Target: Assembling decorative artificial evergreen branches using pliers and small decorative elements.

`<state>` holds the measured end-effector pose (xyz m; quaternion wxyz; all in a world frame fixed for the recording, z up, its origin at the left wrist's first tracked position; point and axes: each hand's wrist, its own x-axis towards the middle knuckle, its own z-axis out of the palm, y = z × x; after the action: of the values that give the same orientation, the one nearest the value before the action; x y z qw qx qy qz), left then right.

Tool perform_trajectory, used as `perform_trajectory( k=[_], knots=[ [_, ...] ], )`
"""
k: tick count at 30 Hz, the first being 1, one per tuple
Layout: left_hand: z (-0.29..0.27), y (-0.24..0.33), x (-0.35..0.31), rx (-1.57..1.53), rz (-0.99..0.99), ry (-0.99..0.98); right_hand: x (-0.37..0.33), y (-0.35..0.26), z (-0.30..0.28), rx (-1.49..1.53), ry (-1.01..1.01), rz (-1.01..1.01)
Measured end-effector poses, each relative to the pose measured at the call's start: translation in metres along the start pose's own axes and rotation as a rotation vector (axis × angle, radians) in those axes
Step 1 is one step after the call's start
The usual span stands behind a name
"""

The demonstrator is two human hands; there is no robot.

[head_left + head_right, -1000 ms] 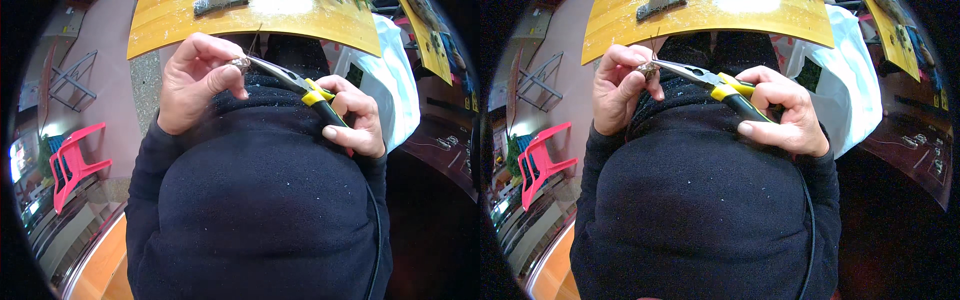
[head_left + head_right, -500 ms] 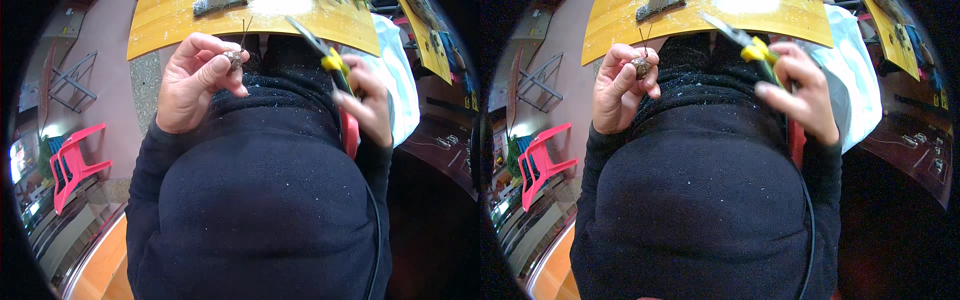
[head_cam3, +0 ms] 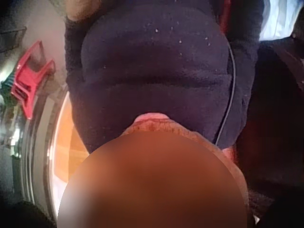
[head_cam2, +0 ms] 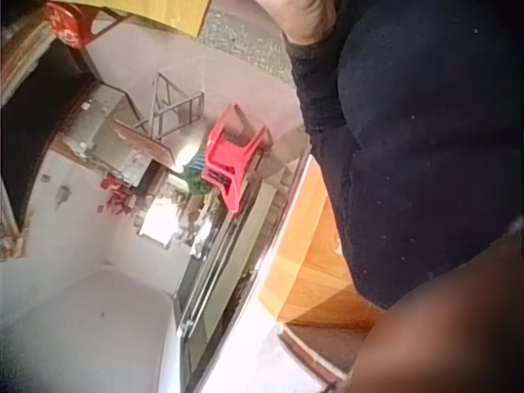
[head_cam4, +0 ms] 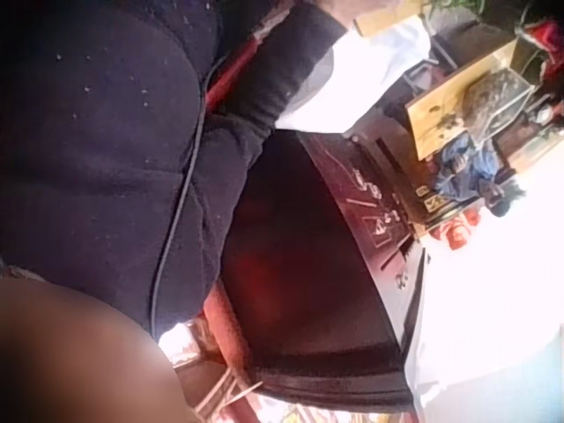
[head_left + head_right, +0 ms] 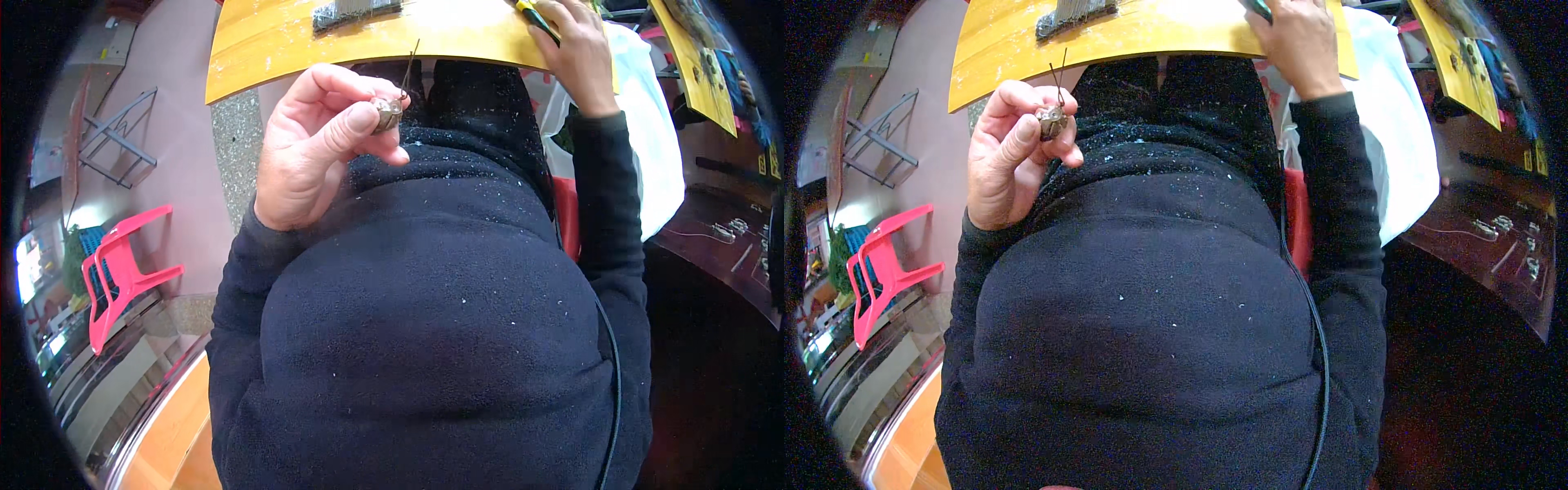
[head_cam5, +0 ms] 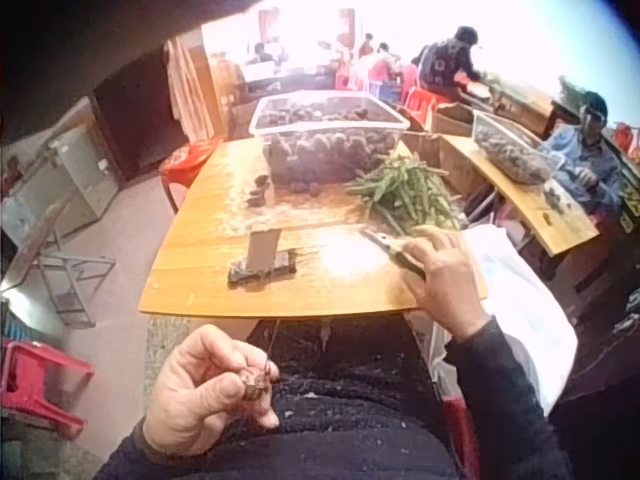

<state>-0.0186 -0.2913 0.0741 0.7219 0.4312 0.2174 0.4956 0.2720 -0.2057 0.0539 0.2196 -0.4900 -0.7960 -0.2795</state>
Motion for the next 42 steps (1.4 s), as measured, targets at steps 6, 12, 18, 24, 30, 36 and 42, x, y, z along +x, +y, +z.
perform_trajectory(
  k=[6,12,18,24,30,36,42],
  knots=[
    [0.007,0.004,-0.002,0.011,-0.005,0.040,0.016,-0.069,-0.071,1.195,-0.083,0.117],
    [0.017,-0.001,-0.004,0.110,0.033,0.065,0.019,-0.089,-0.081,1.387,-0.217,0.183],
    [0.010,-0.013,-0.003,0.377,0.234,0.056,0.011,-0.096,-0.068,1.505,-0.226,0.297],
    [0.017,-0.015,-0.003,0.449,0.076,0.124,0.023,-0.091,-0.022,1.384,0.412,-0.333],
    [0.018,-0.010,-0.006,0.423,-0.052,0.110,0.031,-0.089,-0.022,0.941,0.690,-0.542],
    [0.017,-0.006,-0.007,0.526,-0.048,0.123,0.015,-0.103,-0.071,0.778,0.311,-0.343],
    [0.013,-0.005,-0.008,0.195,-0.128,0.157,-0.002,-0.101,-0.069,0.737,0.341,-0.379]
  ],
)
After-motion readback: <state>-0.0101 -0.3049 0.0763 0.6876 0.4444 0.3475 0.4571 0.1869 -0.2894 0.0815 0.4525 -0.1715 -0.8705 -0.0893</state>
